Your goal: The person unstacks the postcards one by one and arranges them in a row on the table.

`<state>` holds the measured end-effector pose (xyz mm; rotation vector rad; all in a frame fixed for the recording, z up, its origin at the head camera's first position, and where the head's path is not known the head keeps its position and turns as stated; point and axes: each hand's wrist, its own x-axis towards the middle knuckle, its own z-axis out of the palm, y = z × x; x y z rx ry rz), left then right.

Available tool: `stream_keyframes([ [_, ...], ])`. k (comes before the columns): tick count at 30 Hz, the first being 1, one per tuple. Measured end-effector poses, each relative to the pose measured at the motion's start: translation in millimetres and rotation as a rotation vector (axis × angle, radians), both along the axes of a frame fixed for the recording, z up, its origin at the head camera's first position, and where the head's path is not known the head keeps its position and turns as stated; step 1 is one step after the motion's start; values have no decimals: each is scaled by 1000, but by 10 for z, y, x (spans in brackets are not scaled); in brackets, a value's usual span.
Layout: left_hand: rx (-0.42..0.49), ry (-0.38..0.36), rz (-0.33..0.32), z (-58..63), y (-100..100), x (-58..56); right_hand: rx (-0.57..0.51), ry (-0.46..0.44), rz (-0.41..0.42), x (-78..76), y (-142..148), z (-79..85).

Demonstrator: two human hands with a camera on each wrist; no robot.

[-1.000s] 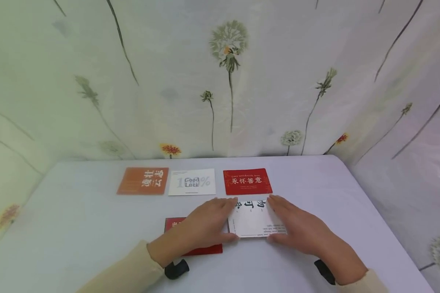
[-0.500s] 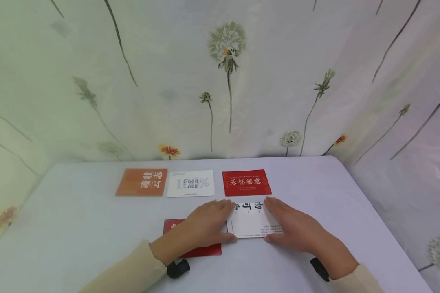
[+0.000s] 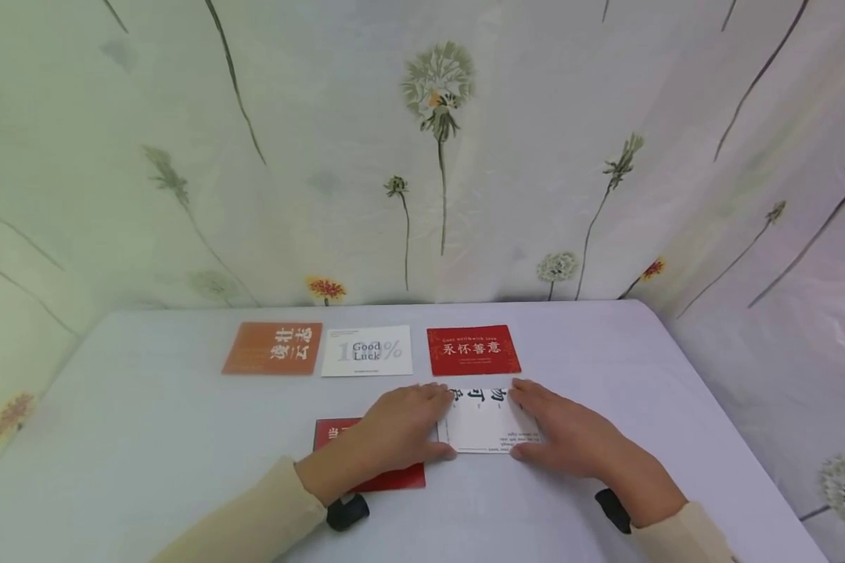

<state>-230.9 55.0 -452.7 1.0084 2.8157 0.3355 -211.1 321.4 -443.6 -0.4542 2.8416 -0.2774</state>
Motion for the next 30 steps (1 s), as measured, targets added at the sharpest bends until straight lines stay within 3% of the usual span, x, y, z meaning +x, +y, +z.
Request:
stream_keyframes([
  [14,20,11,1,-22,3,7,-16,12,-28,36,9,-3],
  [22,43,-1,19,52,-129,4,-28,57,-55,104,-113,146],
  [30,69,-56,92,108,-388,-4,-48,71,-50,179,-376,319],
])
